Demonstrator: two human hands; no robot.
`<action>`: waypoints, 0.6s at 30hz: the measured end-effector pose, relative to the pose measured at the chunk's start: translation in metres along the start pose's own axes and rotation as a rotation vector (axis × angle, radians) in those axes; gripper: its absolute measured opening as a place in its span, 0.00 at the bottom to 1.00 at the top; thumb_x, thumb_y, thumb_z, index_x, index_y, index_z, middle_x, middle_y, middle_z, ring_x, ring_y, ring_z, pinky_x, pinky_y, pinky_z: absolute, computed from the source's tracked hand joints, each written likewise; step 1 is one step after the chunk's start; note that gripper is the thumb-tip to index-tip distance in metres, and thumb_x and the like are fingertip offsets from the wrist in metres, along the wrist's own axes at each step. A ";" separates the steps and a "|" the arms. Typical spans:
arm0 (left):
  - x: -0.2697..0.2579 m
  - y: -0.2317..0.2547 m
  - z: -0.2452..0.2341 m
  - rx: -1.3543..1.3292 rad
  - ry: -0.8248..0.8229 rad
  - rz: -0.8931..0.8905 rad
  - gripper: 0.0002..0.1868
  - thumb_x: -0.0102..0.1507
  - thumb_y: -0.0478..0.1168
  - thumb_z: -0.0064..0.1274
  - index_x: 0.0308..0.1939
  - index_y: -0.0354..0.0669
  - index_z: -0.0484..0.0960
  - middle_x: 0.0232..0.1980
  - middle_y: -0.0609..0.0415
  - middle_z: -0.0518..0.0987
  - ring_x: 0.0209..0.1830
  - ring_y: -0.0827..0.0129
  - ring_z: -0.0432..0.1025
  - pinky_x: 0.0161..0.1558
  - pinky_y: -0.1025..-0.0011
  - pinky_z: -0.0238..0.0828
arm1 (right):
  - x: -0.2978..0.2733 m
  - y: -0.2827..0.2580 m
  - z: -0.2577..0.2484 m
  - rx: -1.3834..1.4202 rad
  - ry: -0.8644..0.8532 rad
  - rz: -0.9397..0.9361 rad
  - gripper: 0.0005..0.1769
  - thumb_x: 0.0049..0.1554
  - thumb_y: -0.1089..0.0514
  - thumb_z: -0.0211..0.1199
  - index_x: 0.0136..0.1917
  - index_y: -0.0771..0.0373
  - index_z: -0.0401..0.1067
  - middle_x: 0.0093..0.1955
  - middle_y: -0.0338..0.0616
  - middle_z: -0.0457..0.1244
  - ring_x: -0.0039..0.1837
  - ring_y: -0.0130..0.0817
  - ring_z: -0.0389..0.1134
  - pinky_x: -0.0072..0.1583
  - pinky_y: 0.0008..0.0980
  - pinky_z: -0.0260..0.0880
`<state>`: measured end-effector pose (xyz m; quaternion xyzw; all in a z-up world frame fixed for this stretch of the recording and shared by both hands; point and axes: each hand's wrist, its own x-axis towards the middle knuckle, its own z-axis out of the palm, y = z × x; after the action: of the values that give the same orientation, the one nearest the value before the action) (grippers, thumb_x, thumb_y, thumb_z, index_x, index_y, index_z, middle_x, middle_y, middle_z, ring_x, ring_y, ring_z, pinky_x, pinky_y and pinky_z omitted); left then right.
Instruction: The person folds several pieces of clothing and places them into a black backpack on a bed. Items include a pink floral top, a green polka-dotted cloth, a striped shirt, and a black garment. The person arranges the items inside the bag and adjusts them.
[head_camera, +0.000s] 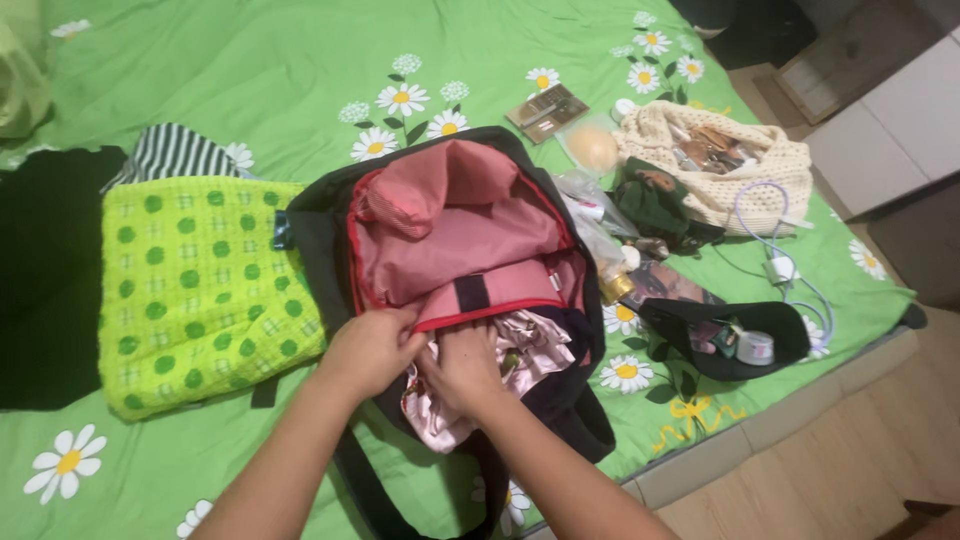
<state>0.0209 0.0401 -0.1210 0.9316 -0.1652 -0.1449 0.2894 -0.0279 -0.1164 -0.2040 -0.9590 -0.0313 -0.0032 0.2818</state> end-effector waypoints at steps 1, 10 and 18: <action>-0.002 -0.002 0.000 0.008 0.026 0.033 0.15 0.60 0.48 0.54 0.38 0.40 0.83 0.38 0.42 0.82 0.41 0.45 0.77 0.46 0.51 0.73 | 0.003 -0.006 0.002 -0.041 0.001 -0.019 0.31 0.55 0.42 0.60 0.65 0.62 0.70 0.67 0.60 0.59 0.72 0.63 0.54 0.71 0.66 0.45; -0.010 -0.003 0.020 0.020 0.108 0.173 0.11 0.61 0.42 0.51 0.35 0.37 0.80 0.39 0.41 0.81 0.43 0.44 0.75 0.48 0.50 0.70 | 0.029 -0.010 0.035 -0.352 -0.212 0.060 0.26 0.58 0.42 0.55 0.64 0.55 0.73 0.70 0.54 0.60 0.76 0.56 0.54 0.75 0.63 0.40; -0.018 0.015 0.009 0.000 0.180 0.250 0.12 0.63 0.41 0.51 0.31 0.36 0.80 0.35 0.40 0.81 0.40 0.44 0.74 0.52 0.50 0.67 | 0.096 0.039 0.126 -0.033 -0.122 -0.050 0.25 0.57 0.44 0.56 0.63 0.56 0.72 0.69 0.54 0.61 0.74 0.55 0.56 0.74 0.60 0.44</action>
<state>-0.0022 0.0310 -0.1159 0.9130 -0.2533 -0.0235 0.3189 0.0688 -0.0750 -0.3289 -0.9609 -0.0722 0.0475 0.2632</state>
